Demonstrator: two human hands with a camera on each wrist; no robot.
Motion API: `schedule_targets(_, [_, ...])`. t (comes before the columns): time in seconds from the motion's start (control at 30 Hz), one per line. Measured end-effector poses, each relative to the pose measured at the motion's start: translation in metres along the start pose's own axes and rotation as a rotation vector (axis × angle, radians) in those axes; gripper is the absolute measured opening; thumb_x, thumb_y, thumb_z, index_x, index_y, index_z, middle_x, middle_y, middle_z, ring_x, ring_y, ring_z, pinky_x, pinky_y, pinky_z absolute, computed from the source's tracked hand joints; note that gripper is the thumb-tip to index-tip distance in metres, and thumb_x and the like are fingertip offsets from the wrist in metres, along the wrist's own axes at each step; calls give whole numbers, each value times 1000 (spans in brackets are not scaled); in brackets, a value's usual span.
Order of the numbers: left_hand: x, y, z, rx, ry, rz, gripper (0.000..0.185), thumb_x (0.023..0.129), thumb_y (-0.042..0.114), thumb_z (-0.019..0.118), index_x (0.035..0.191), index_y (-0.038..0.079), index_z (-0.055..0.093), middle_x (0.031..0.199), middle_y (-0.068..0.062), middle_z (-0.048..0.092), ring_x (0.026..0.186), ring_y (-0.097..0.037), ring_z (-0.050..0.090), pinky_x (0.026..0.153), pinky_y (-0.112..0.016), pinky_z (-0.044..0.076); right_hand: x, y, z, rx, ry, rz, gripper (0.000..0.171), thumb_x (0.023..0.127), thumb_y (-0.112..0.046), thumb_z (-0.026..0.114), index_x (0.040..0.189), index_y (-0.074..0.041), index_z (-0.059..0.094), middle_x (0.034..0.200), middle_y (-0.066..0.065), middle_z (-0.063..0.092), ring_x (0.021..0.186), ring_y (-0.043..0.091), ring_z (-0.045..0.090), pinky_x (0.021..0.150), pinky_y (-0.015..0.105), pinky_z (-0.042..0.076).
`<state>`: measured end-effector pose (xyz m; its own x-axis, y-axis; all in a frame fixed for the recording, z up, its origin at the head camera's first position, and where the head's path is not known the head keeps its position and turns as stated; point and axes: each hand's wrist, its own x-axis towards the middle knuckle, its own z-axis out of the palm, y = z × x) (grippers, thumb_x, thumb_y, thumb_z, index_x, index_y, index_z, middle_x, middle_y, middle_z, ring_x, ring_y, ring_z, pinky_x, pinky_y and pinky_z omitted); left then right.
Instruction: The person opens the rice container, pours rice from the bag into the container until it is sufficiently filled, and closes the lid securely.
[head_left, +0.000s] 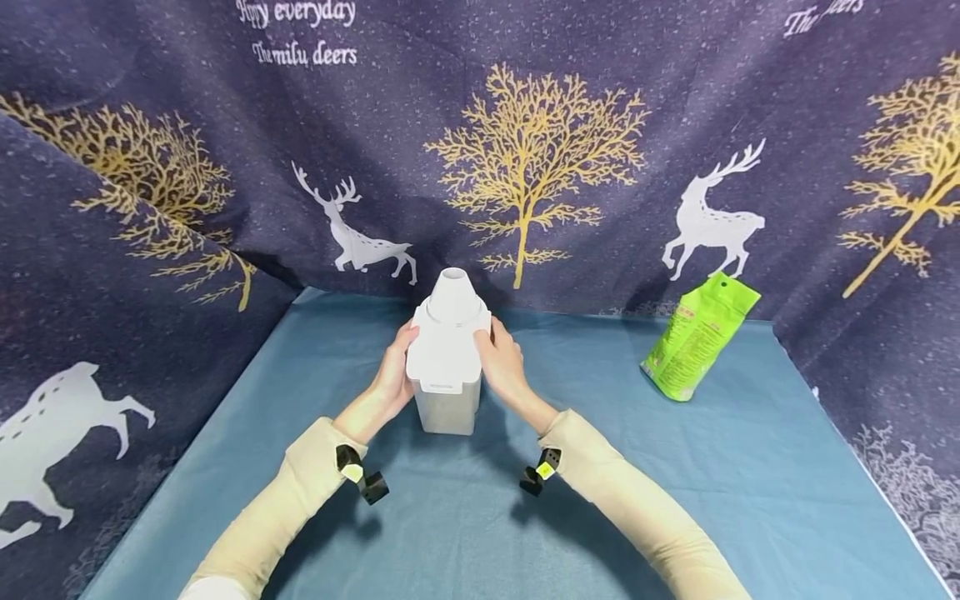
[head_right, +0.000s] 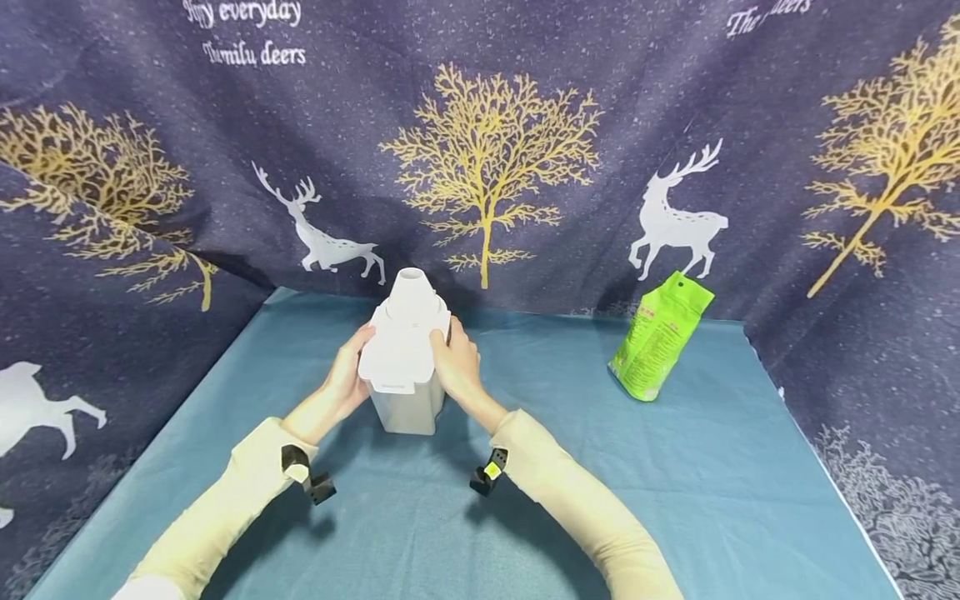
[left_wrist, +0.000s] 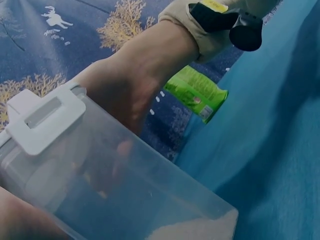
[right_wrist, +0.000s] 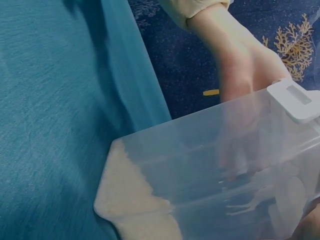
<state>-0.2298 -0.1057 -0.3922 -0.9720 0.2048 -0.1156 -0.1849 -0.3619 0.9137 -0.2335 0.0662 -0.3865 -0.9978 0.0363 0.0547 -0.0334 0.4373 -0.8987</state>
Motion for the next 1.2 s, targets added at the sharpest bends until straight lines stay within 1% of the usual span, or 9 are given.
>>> schedule_targets(0.17, [-4, -2, 5, 22, 19, 16, 56, 102, 29, 28, 153, 14, 9, 94, 9, 53, 75, -2, 56, 68, -17, 45, -3, 1, -3, 10, 1, -14, 59, 94, -35, 35, 148, -13, 39, 142, 10, 53, 131, 31, 48, 108, 51, 36])
schedule_targets(0.43, [-9, -5, 14, 31, 56, 4, 56, 101, 30, 29, 152, 17, 10, 106, 3, 47, 81, -4, 56, 73, -19, 45, -10, 4, -8, 36, 6, -43, 54, 95, -33, 36, 145, -12, 43, 135, 11, 58, 121, 30, 56, 101, 50, 43])
schedule_targets(0.53, [-10, -6, 15, 49, 60, 2, 56, 101, 30, 29, 152, 16, 10, 105, 2, 46, 80, -4, 55, 72, -18, 45, -11, 5, -9, 37, 19, -39, 54, 94, -34, 37, 143, -11, 45, 133, 11, 59, 120, 29, 57, 100, 49, 43])
schedule_targets(0.8, [-11, -7, 19, 59, 71, -13, 54, 101, 29, 31, 149, 13, 11, 101, 3, 48, 75, -3, 55, 69, -17, 45, -14, 6, -12, 36, 50, -25, 53, 94, -34, 39, 141, -11, 48, 129, 10, 62, 117, 29, 59, 99, 48, 44])
schedule_targets(1.1, [-12, -7, 23, 114, 65, -12, 53, 102, 30, 29, 148, 12, 11, 101, 2, 46, 75, -3, 55, 68, -17, 45, -17, 7, -14, 23, 68, -17, 53, 94, -33, 37, 140, -10, 49, 127, 12, 63, 115, 31, 59, 99, 50, 43])
schedule_targets(1.17, [-12, -7, 24, 118, 54, -1, 53, 102, 29, 28, 150, 13, 10, 107, -1, 46, 78, -3, 54, 68, -17, 45, -17, 8, -14, 19, 73, -15, 53, 94, -33, 37, 141, -10, 49, 127, 12, 63, 116, 31, 59, 99, 50, 43])
schedule_targets(1.2, [-12, -7, 24, 122, 42, 4, 55, 103, 29, 27, 152, 14, 8, 115, -4, 46, 81, -3, 54, 70, -17, 44, -17, 8, -15, 18, 75, -14, 54, 94, -33, 37, 141, -10, 48, 127, 12, 63, 115, 31, 59, 99, 51, 43])
